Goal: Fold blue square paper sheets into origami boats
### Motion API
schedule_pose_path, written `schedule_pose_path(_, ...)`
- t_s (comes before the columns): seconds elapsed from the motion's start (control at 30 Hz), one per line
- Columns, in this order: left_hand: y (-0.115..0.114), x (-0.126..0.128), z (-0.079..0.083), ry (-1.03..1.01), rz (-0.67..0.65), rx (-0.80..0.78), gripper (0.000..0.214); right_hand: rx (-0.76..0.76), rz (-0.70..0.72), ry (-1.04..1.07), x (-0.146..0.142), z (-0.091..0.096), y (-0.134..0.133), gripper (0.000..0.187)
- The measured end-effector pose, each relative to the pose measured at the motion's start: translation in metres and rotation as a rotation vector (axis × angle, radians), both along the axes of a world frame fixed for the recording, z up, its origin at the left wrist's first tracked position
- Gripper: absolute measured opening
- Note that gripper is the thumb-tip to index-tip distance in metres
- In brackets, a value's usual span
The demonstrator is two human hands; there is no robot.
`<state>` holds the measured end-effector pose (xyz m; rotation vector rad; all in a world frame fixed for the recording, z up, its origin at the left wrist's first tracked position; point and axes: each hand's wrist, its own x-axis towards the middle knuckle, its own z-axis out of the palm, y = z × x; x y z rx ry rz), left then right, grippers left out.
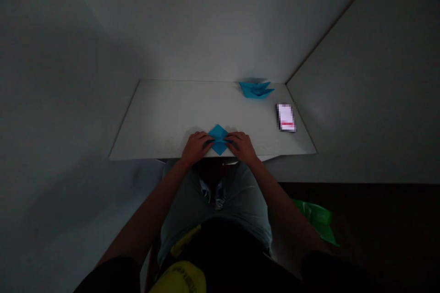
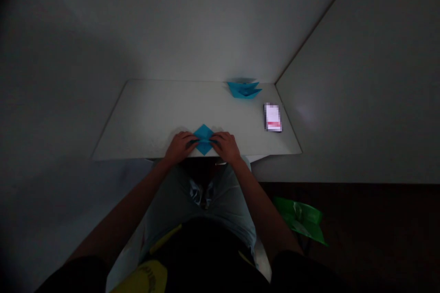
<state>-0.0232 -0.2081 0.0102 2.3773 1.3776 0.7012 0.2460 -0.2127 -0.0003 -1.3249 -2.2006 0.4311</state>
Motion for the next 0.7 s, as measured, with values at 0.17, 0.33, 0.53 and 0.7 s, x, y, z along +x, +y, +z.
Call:
schedule_pose_path(0.17,0.005,0.002,-0.002,-0.038,0.041,-0.038,0.021,-0.039,-0.091,0.039,-0.002,-0.007,0.009,0.025)
schedule_pose_path(0.33,0.004,-0.003,-0.002,-0.042,0.109,-0.038,0.020,-0.051,-0.061,0.065,0.002,-0.009,0.014,0.023)
schedule_pose_path(0.53,0.007,-0.011,-0.004,-0.064,0.066,-0.078,0.015,-0.046,0.036,0.156,0.015,-0.010,0.013,0.016)
schedule_pose_path(0.7,0.016,-0.006,0.001,-0.066,0.121,-0.153,0.017,-0.143,-0.129,0.192,0.004,-0.010,0.020,0.020)
